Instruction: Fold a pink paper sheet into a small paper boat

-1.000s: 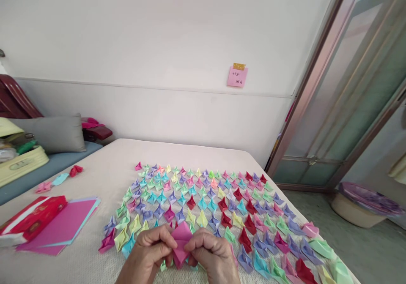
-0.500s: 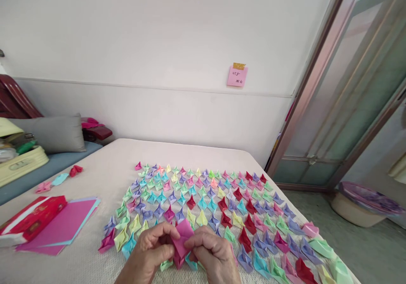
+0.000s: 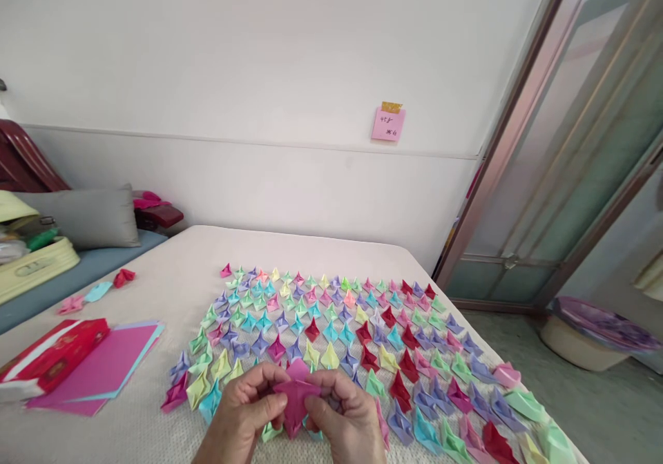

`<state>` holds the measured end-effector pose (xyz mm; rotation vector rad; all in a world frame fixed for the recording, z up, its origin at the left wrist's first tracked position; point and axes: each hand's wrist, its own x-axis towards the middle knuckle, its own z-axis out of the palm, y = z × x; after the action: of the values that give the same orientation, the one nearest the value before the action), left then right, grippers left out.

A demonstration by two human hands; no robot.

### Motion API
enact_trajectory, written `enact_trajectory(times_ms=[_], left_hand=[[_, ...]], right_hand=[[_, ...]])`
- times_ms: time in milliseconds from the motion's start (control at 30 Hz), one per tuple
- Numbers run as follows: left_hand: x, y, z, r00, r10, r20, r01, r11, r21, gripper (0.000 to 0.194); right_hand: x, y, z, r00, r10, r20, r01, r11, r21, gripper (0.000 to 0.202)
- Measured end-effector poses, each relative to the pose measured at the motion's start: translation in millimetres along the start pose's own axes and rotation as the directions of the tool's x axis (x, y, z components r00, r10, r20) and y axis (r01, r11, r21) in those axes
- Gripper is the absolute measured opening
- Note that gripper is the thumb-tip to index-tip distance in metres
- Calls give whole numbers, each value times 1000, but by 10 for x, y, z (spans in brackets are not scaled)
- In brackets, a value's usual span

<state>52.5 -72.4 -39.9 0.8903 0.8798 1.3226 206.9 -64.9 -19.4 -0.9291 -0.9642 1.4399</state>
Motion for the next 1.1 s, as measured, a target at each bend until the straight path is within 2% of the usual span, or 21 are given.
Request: enact_trajectory(times_ms=[167, 267, 367, 500, 700, 900, 1100], left_hand=[[9, -79, 10, 1000, -18, 22, 18, 1000, -2, 17], [1, -113, 9, 1000, -10, 1, 10, 1000, -1, 13], [-35, -76, 34, 1000, 16, -14, -17, 999, -42, 8], [-74, -4, 79, 999, 49, -18, -50, 994, -92, 10], [-61, 16, 82, 999, 46, 6, -45, 995, -84, 12], [-85, 120, 91, 994, 109, 9, -109, 990, 94, 16], [-79, 178, 79, 998, 34, 57, -42, 990, 137, 15]], right_hand=[[-40, -31, 31, 995, -67, -70, 59, 992, -112, 3], [-55, -45, 38, 990, -113, -78, 104, 988, -117, 5], [-58, -59, 15, 985, -171, -14, 167, 974, -150, 9], [-44, -81, -39, 978, -178, 113, 198, 958, -207, 13], [-42, -112, -60, 993, -91, 75, 102, 981, -163, 12], [-29, -104, -67, 996, -37, 77, 46, 990, -130, 7], [-19, -100, -72, 998, -12, 66, 18, 996, -93, 5]])
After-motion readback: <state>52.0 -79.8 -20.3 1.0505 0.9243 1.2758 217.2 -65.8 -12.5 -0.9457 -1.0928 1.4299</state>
